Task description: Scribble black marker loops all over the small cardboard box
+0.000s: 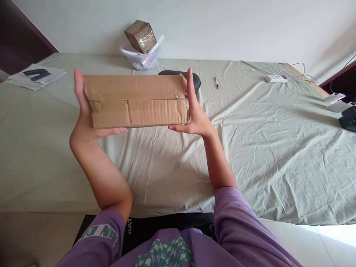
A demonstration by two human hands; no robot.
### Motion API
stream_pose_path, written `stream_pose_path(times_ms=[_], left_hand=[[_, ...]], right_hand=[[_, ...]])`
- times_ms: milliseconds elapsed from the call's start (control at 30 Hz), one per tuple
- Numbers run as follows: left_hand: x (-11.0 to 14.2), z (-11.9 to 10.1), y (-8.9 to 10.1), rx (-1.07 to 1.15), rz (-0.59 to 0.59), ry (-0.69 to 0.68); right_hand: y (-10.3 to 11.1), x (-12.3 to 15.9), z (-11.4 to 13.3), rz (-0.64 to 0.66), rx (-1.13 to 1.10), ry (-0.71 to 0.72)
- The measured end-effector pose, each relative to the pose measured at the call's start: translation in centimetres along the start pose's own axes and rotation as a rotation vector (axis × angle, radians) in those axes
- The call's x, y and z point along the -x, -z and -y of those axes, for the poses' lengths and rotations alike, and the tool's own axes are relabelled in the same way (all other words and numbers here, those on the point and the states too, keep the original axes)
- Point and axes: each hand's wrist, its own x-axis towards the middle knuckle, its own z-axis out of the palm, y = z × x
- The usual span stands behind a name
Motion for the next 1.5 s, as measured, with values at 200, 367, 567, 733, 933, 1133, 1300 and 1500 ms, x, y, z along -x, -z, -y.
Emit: stream_pose_path(times_ms=[200,367,567,733,933,1133,1300,1500], left_hand=[[0.2,-1.7,0.1,-0.035,0.049,0.193],[-0.2,-5.1,-1.3,-0.439,0.268,0.612],[-2.5,-5.3,-4.9,-0.244,0.24,0.107],[-1.5,-3.1,-3.0,-0.02,0.047,0.055],[0.1,0.2,-2.7,0.206,0.034,-0.053],[0.7,-1.1,-0.9,0.085,0.163,0.206],[0.3,-4.7,-1.1,-0.152,0.255,0.235],[-0.7,-5.5,-1.6,-0.146,0.126,0.069]], right_hand=[[0.3,0.2,0.0,-0.043,0.036,-0.038],[-0.1,0.5,2.1,-0.038,0.289,-0.058],[-0.2,0.3,4.6,0.055,0.293,-0.025],[2.0,0.2,3.7,-0.024,0.089,-0.107],[1.0,-0.1,2.3,0.107,-0.008,-0.036],[0.4,0.0,2.6,0.016,0.116,-0.029],[-1.3,0.3,4.2,0.044,0.325,-0.062],[-0.2,0.4,5.5,0.034,0.31,-0.055]])
